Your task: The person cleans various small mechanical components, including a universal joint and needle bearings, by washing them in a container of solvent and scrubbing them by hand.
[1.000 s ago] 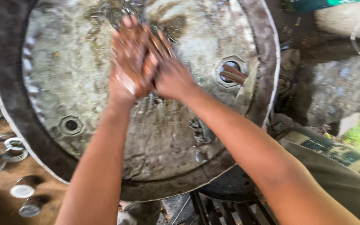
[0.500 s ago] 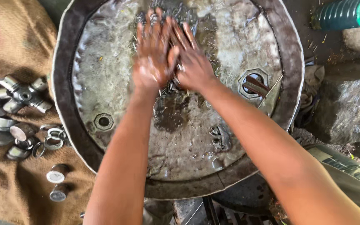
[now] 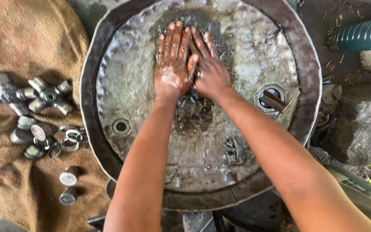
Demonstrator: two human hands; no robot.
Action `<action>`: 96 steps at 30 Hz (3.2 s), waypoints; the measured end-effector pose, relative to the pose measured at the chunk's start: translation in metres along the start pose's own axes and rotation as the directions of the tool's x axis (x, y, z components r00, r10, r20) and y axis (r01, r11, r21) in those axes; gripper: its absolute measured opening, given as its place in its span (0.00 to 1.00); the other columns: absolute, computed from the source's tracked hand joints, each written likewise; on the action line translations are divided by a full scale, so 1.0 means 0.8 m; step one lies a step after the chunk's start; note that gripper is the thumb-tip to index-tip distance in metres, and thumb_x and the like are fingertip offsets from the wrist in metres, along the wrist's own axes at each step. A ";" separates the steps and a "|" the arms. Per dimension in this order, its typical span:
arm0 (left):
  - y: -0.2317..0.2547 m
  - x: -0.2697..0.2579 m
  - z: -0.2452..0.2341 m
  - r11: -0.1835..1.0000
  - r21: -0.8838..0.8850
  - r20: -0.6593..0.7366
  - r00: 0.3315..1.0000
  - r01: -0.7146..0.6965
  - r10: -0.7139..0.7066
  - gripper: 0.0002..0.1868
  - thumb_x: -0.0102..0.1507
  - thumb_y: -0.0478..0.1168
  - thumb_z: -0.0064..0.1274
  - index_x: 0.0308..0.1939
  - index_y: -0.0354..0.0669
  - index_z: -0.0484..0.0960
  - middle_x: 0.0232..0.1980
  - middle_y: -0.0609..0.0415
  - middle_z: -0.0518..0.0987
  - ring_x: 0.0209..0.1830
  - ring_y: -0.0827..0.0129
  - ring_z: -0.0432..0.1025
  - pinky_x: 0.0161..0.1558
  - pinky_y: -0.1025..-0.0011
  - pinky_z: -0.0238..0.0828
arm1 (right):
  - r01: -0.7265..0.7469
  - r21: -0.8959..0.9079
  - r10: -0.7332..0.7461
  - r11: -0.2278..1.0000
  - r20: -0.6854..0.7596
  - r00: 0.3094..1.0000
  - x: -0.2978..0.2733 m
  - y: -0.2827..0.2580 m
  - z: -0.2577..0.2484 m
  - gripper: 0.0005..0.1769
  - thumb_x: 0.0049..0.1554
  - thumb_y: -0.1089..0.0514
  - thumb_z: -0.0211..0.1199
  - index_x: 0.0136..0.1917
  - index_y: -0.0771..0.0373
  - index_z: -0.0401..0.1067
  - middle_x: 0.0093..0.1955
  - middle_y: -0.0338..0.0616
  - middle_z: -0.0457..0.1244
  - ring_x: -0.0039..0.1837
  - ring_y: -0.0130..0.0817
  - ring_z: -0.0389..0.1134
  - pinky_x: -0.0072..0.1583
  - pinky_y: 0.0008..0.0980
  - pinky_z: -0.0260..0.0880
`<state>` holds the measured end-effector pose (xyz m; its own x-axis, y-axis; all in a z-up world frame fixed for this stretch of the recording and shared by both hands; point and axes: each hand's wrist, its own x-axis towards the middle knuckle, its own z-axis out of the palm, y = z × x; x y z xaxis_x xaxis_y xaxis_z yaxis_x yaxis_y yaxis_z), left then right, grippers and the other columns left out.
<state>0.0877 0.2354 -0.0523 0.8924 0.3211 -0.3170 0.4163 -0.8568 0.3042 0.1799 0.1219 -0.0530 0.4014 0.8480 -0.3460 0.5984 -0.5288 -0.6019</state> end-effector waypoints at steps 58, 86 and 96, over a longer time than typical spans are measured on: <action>0.058 -0.138 0.005 0.980 -0.158 -0.062 0.992 -0.119 0.111 0.50 0.69 0.72 0.21 0.81 0.37 0.47 0.84 0.39 0.43 0.85 0.49 0.38 0.82 0.52 0.29 | 0.236 -0.392 -0.065 0.889 0.403 0.913 -0.141 -0.021 0.001 0.29 0.52 0.55 0.54 0.68 0.47 0.69 0.86 0.52 0.40 0.87 0.48 0.31 0.81 0.60 0.22; -0.037 0.057 -0.009 0.988 -0.090 -0.102 0.988 -0.129 0.119 0.38 0.76 0.58 0.27 0.83 0.38 0.45 0.86 0.46 0.43 0.86 0.54 0.39 0.82 0.52 0.31 | 0.115 -0.414 -0.247 0.903 -0.281 0.928 0.008 0.067 -0.014 0.54 0.67 0.35 0.63 0.86 0.70 0.41 0.88 0.58 0.40 0.89 0.53 0.38 0.86 0.55 0.33; 0.012 -0.127 0.000 0.967 -0.119 0.319 0.914 -0.224 0.251 0.44 0.69 0.66 0.20 0.79 0.40 0.39 0.83 0.45 0.40 0.83 0.56 0.33 0.79 0.57 0.24 | 0.457 -0.052 -0.440 0.888 0.190 0.878 -0.146 0.030 0.016 0.61 0.55 0.20 0.51 0.83 0.64 0.41 0.85 0.63 0.37 0.85 0.57 0.32 0.81 0.54 0.30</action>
<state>0.0011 0.1943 -0.0169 0.8647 -0.0500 -0.4998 0.2236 -0.8527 0.4721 0.1384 0.0105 -0.0363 -0.0428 0.9836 -0.1751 0.7507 -0.0840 -0.6553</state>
